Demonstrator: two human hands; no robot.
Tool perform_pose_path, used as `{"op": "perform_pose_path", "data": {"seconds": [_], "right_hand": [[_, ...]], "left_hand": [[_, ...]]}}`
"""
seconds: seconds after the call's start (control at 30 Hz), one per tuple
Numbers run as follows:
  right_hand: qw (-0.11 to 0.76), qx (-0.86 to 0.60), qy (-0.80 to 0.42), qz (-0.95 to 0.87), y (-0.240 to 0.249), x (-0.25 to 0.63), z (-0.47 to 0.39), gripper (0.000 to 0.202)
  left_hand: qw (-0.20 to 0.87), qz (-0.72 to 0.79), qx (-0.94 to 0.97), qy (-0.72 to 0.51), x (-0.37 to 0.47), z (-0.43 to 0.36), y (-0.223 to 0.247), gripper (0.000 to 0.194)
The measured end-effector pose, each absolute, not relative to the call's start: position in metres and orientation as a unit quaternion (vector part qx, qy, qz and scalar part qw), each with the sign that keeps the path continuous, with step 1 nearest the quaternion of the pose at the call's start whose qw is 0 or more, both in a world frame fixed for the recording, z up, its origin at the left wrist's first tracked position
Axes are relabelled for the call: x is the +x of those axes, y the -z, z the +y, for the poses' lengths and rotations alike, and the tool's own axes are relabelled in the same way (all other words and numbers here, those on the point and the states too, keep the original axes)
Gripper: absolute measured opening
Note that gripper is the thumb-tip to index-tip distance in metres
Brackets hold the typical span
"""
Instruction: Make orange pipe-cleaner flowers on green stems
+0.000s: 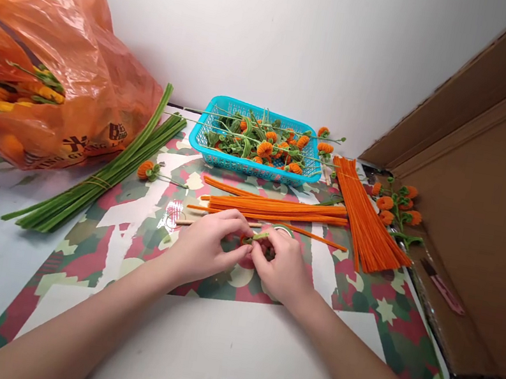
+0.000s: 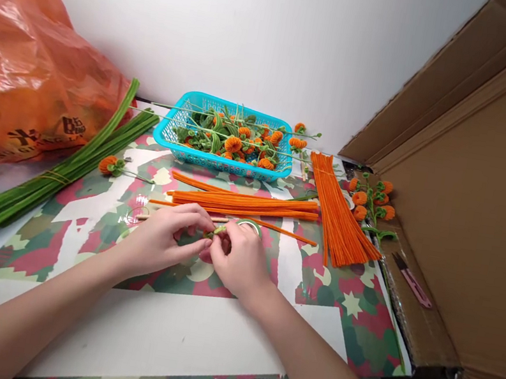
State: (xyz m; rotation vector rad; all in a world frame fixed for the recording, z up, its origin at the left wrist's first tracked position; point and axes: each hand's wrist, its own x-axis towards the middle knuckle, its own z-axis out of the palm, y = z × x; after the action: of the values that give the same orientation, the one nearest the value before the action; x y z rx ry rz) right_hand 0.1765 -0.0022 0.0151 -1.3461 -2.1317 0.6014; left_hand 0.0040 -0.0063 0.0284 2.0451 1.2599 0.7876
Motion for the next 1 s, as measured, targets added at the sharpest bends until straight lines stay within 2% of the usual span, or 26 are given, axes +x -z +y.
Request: {"op": "perform_pose_path", "data": {"seconds": [0.33, 0.57, 0.77, 1.0], "right_hand": [[0.217, -0.463, -0.269, -0.816, -0.020, 0.184, 0.004, 0.013], [0.217, -0.472, -0.207, -0.829, -0.018, 0.188, 0.007, 0.013], [0.273, -0.414, -0.201, -0.845, -0.016, 0.193, 0.009, 0.011], [0.306, -0.373, -0.245, -0.841, -0.022, 0.197, 0.009, 0.009]], "left_hand": [[0.279, 0.484, 0.777, -0.292, 0.008, 0.000, -0.021, 0.013], [0.276, 0.484, 0.776, -0.295, 0.012, 0.001, -0.018, 0.013], [0.370, 0.459, 0.748, -0.305, 0.007, 0.000, -0.022, 0.014], [0.487, 0.421, 0.720, -0.259, -0.002, 0.001, -0.032, 0.019]]}}
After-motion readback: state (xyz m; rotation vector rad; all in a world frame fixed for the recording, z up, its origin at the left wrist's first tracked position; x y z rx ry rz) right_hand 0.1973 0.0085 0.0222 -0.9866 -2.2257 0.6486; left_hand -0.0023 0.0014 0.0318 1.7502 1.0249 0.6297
